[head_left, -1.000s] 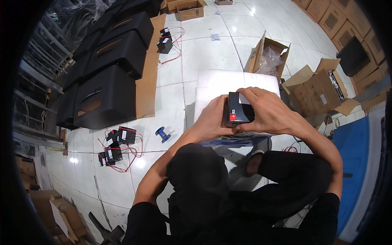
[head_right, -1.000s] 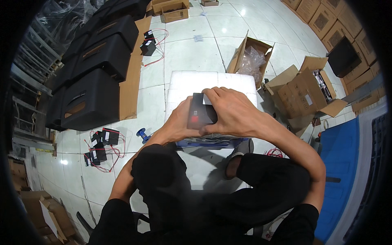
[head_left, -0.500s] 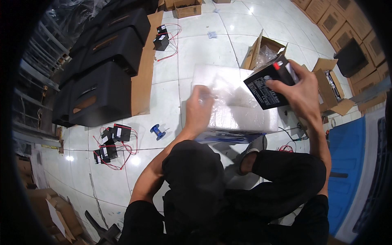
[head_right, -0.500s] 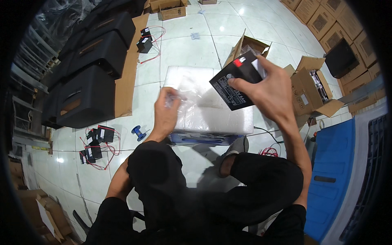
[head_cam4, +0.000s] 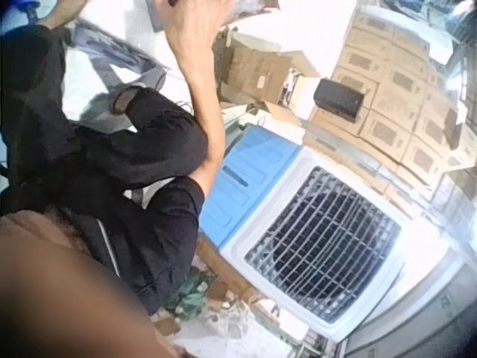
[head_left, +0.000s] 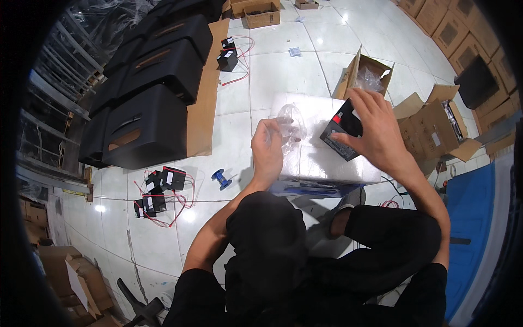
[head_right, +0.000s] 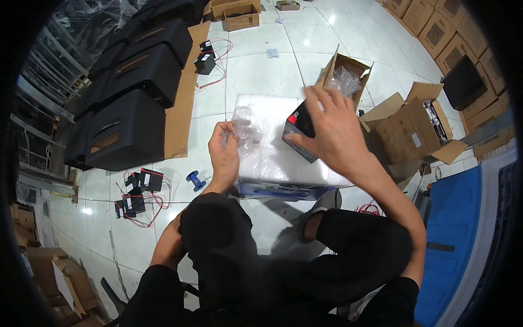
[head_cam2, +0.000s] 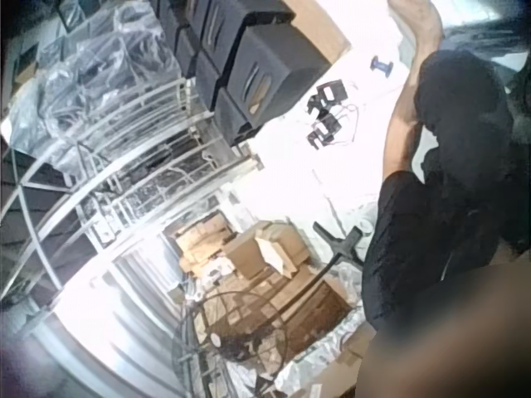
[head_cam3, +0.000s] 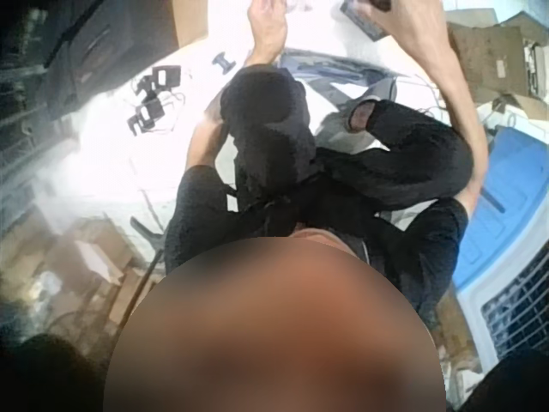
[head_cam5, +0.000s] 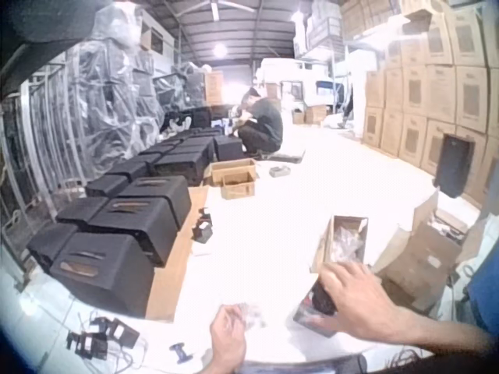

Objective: The person sits on the floor and solders red and black wires to the terminals of small black battery packs. They use a soldering iron and solder wire, then place the finished units into a cardboard box.

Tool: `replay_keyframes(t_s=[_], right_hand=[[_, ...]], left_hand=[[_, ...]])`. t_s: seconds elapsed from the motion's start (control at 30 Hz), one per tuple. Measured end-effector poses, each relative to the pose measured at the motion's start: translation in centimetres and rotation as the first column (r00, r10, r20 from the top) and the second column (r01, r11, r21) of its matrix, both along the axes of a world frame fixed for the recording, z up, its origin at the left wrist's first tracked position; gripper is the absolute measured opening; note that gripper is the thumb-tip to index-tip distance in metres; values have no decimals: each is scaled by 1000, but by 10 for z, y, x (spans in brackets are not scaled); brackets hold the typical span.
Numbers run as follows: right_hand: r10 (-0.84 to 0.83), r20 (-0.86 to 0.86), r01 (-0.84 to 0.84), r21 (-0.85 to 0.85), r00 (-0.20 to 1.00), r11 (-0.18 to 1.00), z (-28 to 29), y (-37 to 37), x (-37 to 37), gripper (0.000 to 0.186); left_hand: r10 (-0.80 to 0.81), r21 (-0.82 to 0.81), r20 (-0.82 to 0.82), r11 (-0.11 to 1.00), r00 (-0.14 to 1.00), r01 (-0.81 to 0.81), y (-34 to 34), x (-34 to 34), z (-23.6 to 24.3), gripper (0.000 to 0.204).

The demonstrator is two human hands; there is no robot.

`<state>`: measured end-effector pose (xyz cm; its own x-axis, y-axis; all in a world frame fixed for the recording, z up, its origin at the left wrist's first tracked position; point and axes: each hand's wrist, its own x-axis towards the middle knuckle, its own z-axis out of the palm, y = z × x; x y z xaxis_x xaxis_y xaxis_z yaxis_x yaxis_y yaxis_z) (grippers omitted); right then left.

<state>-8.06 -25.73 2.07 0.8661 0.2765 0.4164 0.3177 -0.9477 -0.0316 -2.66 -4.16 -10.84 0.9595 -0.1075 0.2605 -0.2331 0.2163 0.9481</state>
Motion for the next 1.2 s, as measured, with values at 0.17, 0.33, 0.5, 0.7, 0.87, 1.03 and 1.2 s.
replay_keyframes(t_s=[0.17,0.33,0.5,0.7,0.87,1.03,1.2], right_hand=[[352,-83,-345,85,932,935,-28,46,-4,70],[250,-73,-254,-52,966,966,-49,79,8,45],[260,26,-261,112,965,959,-16,57,23,32],[-91,653,-59,205,752,977,45,-72,58,13],[-254,573,380,-109,779,919,-21,-193,134,4],[-389,215,442,-347,896,827,-185,-230,176,10],[-486,-693,525,-180,533,832,-297,-230,202,20]], left_hand=[[-104,-168,-94,982,990,87,4,0,1,16],[-342,-502,-74,824,937,261,13,-2,7,37],[-306,-454,-4,849,952,271,4,-4,5,66],[-258,-231,16,939,966,254,5,1,4,47],[-247,-189,0,951,969,243,3,-1,5,31],[-217,-136,-45,968,975,209,2,-1,10,24],[-143,-24,-89,990,986,142,5,-3,10,26]])
